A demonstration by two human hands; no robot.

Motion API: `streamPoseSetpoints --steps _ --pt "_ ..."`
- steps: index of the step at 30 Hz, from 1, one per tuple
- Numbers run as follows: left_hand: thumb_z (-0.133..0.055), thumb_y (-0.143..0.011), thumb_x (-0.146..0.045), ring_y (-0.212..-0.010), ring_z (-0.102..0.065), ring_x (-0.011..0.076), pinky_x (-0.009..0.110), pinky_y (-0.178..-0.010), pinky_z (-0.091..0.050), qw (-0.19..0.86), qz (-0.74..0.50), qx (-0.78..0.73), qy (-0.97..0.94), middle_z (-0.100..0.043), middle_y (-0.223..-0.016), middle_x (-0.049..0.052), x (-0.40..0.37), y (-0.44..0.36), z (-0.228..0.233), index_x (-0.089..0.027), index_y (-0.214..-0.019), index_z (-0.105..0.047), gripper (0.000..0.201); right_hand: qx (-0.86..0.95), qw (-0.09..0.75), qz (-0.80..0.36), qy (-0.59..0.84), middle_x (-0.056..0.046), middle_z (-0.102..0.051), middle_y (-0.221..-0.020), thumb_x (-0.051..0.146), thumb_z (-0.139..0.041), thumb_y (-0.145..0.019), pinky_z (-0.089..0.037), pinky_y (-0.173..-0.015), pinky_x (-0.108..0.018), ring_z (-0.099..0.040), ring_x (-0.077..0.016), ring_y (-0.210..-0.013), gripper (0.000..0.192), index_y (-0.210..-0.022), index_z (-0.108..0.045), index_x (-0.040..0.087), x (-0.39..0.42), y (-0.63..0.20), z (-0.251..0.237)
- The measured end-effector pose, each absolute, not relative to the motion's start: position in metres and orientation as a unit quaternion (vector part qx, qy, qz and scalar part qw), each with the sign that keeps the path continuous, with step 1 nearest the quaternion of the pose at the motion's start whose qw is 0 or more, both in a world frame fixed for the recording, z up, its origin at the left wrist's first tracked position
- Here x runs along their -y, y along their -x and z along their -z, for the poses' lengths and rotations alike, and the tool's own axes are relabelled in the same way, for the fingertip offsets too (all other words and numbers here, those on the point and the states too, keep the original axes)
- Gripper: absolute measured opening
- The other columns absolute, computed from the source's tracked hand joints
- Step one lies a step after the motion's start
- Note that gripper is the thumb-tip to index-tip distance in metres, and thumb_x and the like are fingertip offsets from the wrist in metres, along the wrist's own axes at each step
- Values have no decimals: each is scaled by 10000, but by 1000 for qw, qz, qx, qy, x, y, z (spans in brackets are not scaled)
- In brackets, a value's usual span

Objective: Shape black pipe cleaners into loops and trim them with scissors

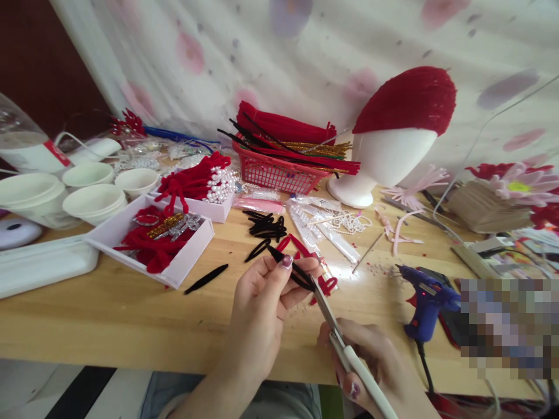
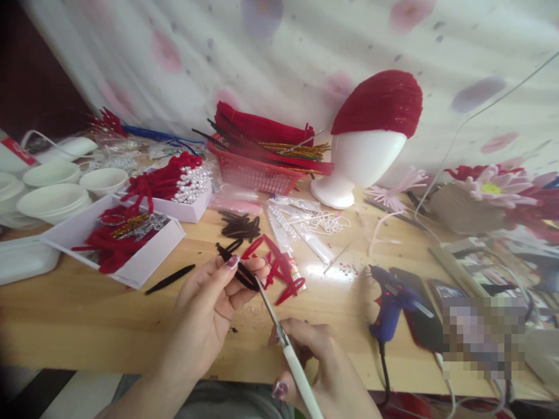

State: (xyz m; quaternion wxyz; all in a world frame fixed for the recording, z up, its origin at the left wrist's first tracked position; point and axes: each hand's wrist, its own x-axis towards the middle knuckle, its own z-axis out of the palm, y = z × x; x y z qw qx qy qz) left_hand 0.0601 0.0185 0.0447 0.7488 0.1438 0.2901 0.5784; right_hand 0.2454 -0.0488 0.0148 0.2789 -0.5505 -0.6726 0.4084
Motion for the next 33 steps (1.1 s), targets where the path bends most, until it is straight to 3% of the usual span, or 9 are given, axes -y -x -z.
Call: streamPoseSetpoints --steps 10,17,23,33 --pt "-662 -888 -210 -834 -763 207 274 -710 -607 751 -579 -281 -146 -801 -858 84 -19 -61 -47 -119 -846 -677 102 673 281 -419 541 25 -513 -543 806 -531 -808 -382 -490 -241 -443 -130 -479 650 -891 -691 182 48 -244 -18" --pt "-584 -906 -115 -777 -756 177 235 -658 -588 789 -505 -285 -204 -796 -836 93 -35 -40 -57 -106 -846 -680 114 714 255 -374 534 -57 -698 -732 852 -460 -803 -469 -628 -300 -608 -209 -644 743 -1060 -702 199 55 -253 -17" --pt "-551 -895 -69 -705 -729 140 243 -682 -576 813 -442 -298 -234 -785 -809 101 -43 -37 -63 -95 -850 -650 112 739 189 -346 546 -61 -678 -644 902 -431 -758 -437 -568 -295 -589 -217 -608 758 -805 -699 194 49 -250 -36" --pt "-521 -912 -59 -686 -718 145 256 -650 -561 802 -424 -324 -268 -774 -792 102 -50 -44 -67 -116 -807 -584 134 733 233 -332 546 -82 -702 -714 855 -485 -787 -497 -567 -298 -639 -219 -623 731 -936 -773 200 51 -258 -28"
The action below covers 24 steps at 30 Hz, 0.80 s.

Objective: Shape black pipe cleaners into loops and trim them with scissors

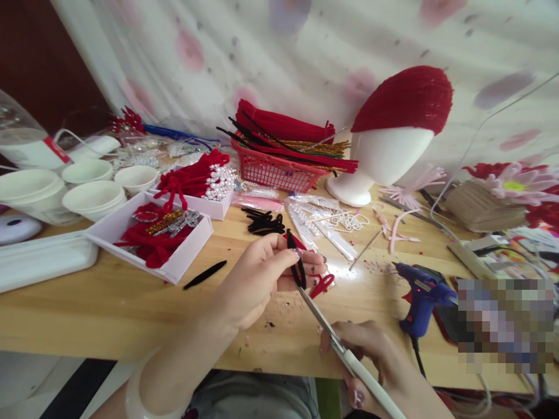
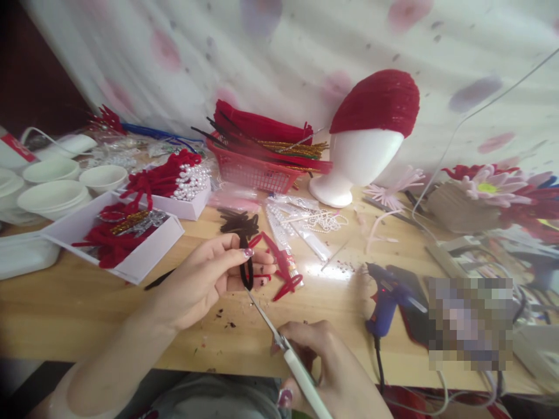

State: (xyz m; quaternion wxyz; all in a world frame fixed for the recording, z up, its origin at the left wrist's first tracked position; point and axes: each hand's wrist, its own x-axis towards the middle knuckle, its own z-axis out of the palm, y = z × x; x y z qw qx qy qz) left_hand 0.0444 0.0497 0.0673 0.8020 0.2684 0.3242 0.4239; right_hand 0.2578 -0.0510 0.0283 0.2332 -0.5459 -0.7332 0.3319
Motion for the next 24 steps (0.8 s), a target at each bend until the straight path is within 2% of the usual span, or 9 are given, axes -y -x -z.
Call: streamPoseSetpoints --steps 14,21,24 --pt "-525 -912 -54 -712 -700 133 270 -657 -587 790 -419 -335 -297 -764 -830 90 -52 -46 -64 -134 -774 -563 164 722 222 -374 538 -48 -652 -613 866 -503 -761 -436 -518 -264 -573 -189 -572 725 -835 -751 189 44 -254 -32" --pt "-539 -905 -57 -718 -704 142 269 -649 -585 790 -417 -345 -288 -763 -838 94 -54 -47 -66 -130 -779 -576 150 709 213 -387 551 -21 -625 -542 673 -639 -831 -414 -501 -250 -570 -174 -531 496 -790 -743 189 42 -250 -37" --pt "-533 -908 -54 -707 -705 144 269 -637 -582 793 -416 -343 -286 -766 -820 90 -53 -46 -68 -133 -762 -570 170 716 218 -373 549 -24 -625 -537 741 -603 -812 -406 -486 -251 -570 -178 -522 565 -770 -738 194 41 -250 -36"
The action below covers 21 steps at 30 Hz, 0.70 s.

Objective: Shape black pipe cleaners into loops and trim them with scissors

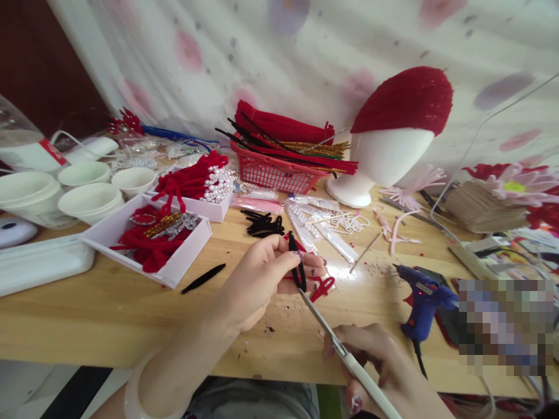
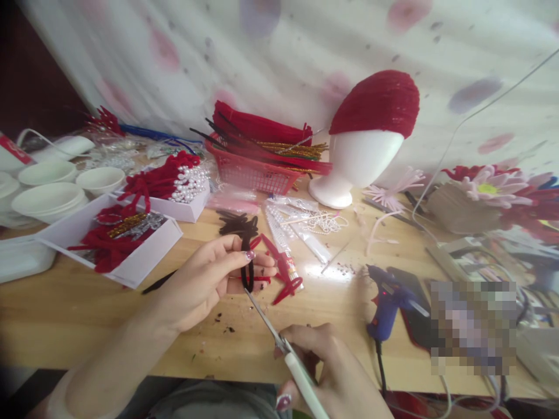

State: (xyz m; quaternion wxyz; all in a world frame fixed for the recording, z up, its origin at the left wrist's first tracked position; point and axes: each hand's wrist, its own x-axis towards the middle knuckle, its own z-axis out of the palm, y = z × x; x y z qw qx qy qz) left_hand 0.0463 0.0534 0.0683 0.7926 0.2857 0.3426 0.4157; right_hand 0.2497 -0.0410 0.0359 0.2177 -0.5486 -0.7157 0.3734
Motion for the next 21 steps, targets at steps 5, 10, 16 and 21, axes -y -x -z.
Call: streamPoseSetpoints --steps 5,10,16,21 --pt "-515 -909 -39 -675 -710 141 261 -630 -572 791 -415 -348 -284 -771 -791 91 -53 -47 -71 -135 -741 -554 197 714 225 -369 551 -27 -628 -535 806 -579 -772 -409 -491 -257 -568 -182 -523 624 -729 -730 201 40 -248 -36" --pt "-549 -898 -81 -721 -731 164 288 -671 -584 789 -422 -342 -287 -782 -870 115 -53 -46 -66 -127 -802 -583 112 717 204 -392 539 -24 -602 -548 824 -562 -764 -343 -453 -247 -484 -156 -501 646 -679 -678 194 41 -247 -38" --pt "-592 -877 -123 -753 -747 192 283 -665 -576 791 -446 -310 -282 -785 -859 115 -49 -46 -60 -141 -772 -586 107 721 198 -372 551 -13 -586 -567 776 -627 -753 -370 -483 -252 -523 -179 -554 581 -707 -661 198 43 -249 -32" --pt "-563 -878 -109 -783 -753 222 348 -728 -597 791 -459 -311 -259 -783 -842 122 -47 -51 -62 -136 -773 -599 114 707 221 -383 552 -24 -636 -618 790 -613 -753 -434 -539 -262 -569 -193 -590 600 -761 -677 193 43 -251 -29"
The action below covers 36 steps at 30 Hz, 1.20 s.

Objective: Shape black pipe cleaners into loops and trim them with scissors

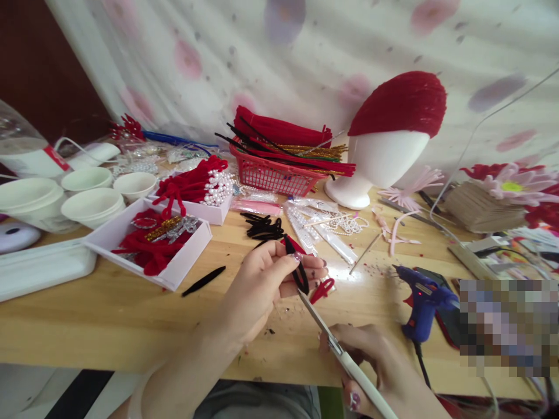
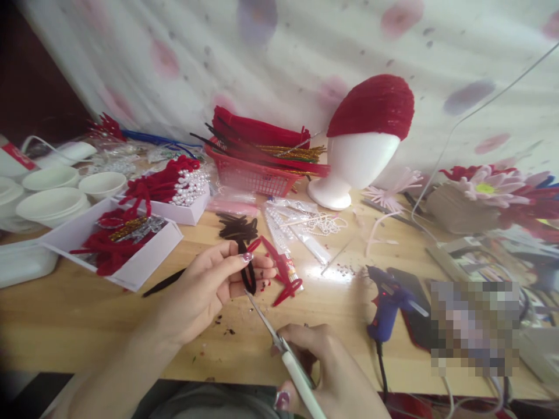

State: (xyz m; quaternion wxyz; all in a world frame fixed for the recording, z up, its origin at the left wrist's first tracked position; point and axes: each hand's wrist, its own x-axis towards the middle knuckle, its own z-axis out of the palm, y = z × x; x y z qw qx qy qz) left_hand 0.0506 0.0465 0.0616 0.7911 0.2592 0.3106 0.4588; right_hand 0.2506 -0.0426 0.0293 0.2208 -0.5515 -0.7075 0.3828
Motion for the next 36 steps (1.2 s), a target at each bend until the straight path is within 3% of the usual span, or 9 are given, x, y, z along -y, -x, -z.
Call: streamPoseSetpoints --steps 9,14,28,36 --pt "-543 -902 -87 -773 -756 210 303 -664 -598 785 -478 -314 -236 -784 -859 126 -43 -54 -61 -119 -810 -603 114 687 228 -385 573 -45 -636 -698 894 -511 -720 -450 -572 -282 -571 -199 -620 784 -958 -733 181 51 -261 -17" --pt "-549 -899 -97 -776 -750 204 296 -660 -602 778 -485 -312 -250 -780 -829 110 -43 -55 -61 -121 -801 -618 122 701 238 -397 543 -9 -569 -614 862 -480 -779 -404 -527 -259 -512 -161 -552 727 -881 -712 180 48 -258 -20" --pt "-538 -911 -75 -741 -746 174 291 -684 -605 776 -479 -325 -251 -786 -830 99 -43 -55 -60 -119 -780 -597 150 692 213 -429 540 -21 -642 -619 815 -548 -788 -401 -549 -238 -538 -167 -585 654 -849 -687 178 44 -254 -25" --pt "-529 -914 -66 -722 -748 176 265 -632 -581 776 -474 -333 -249 -784 -821 105 -44 -55 -63 -112 -781 -593 154 697 219 -416 542 -5 -602 -579 822 -558 -774 -361 -525 -243 -498 -150 -545 648 -762 -649 181 43 -253 -28"
